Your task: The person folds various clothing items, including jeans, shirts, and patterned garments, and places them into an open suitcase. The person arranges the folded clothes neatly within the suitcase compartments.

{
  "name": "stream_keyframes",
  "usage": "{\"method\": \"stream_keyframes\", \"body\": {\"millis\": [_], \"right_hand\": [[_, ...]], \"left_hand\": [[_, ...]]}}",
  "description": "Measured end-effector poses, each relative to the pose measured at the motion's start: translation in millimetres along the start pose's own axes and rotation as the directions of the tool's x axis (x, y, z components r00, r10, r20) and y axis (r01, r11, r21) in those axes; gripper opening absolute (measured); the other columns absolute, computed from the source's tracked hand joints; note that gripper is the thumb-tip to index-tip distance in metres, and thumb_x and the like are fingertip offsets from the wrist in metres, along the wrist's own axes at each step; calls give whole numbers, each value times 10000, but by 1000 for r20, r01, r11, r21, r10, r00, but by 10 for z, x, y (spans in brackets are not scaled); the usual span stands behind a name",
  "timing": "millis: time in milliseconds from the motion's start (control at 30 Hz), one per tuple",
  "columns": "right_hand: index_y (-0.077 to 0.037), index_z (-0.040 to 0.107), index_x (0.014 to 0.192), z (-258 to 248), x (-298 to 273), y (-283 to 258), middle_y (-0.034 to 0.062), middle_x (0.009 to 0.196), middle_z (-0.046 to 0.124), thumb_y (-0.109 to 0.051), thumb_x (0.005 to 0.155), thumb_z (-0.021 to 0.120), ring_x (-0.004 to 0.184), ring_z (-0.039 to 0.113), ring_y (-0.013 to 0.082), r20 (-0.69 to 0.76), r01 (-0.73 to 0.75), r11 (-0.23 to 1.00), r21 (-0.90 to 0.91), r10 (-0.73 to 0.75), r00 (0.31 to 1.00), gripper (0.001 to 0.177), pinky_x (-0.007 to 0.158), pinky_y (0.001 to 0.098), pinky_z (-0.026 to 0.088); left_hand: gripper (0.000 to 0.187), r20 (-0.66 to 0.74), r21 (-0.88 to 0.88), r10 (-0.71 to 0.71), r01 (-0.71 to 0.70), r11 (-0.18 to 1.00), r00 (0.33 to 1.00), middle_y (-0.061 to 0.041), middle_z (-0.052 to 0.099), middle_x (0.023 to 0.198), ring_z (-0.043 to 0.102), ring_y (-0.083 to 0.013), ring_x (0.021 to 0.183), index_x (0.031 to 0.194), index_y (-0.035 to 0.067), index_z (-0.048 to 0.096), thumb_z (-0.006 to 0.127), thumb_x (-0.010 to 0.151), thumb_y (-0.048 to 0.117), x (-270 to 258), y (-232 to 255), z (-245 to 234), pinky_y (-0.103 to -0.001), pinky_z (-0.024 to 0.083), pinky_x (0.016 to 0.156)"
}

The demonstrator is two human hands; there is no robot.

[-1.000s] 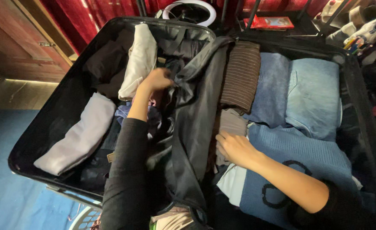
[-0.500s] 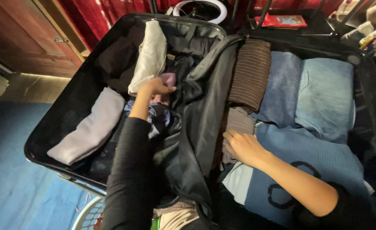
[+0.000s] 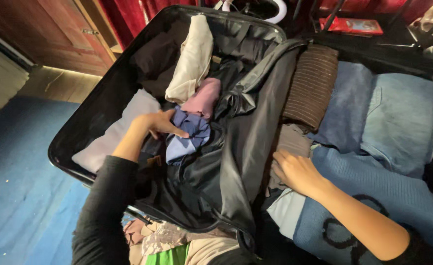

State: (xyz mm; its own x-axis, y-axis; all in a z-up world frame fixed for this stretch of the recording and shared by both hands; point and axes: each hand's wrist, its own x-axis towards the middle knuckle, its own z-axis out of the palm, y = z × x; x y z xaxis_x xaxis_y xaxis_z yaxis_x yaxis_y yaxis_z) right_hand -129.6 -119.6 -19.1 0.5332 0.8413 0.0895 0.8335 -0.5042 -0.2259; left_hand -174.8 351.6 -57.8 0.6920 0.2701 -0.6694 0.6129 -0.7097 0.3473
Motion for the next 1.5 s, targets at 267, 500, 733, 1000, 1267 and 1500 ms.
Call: {"method": "stream_keyframes", "body": {"millis": [267,500,733,1000,1267,1500], "right_hand": [[-27,660,1104,36,-16,-23,167,1042,685,-223,895,654,823,700,413,-36,-20,1000,23,20,999,286,659,502,574],[-59,717,1125,-210,4,-127,95,1037,736,-253,936,661,827,738,298,-61,-102,916,388,136,989,276,690,391,580],[-25,286,1555,-642,-95,-130,94,1552,422,-376,1061,649,1445,412,225,-477,396,585,708,-17,879,706,1146,335,399],[7,567,1438,-1222,-506,530,74,1413,618,-243,1108,574,1296,587,174,-539,261,503,824,556,633,415,1142,334,454],[40,624,1305,-1224,-177,2084,146,1294,692,-299,1054,533,1155,690,247,-53,7,59,998,829,556,431,951,390,589],[118,487,1320,-177,-342,2681,146,1205,634,-198,981,626,1078,681,240,-51,-230,180,956,877,478,484,860,444,640]], "left_hand": [[533,-438,262,598,-541,799,671,-202,749,858,739,-330,784,1087,35,793,876,654,333,-170,155,-63,-436,598,730],[266,-637,-396,484,-794,462,599,-5,694,770,611,-83,630,969,-25,769,745,814,190,-1231,634,-438,-251,484,578],[233,-639,-302,681,-930,207,359,35,713,797,609,-29,662,979,14,780,732,899,228,-1889,2125,-96,-209,492,583],[545,-650,-415,644,-898,144,403,-15,603,538,617,-87,473,612,-6,687,722,948,423,-2103,3345,357,-258,466,430],[527,-585,-683,500,-720,121,639,-30,635,787,655,-127,619,1260,48,535,664,908,419,-664,4185,185,-291,547,463],[704,-588,-392,562,-813,431,582,-126,741,890,741,-223,807,1317,-12,525,748,793,401,239,4074,1151,-350,587,736]]}}
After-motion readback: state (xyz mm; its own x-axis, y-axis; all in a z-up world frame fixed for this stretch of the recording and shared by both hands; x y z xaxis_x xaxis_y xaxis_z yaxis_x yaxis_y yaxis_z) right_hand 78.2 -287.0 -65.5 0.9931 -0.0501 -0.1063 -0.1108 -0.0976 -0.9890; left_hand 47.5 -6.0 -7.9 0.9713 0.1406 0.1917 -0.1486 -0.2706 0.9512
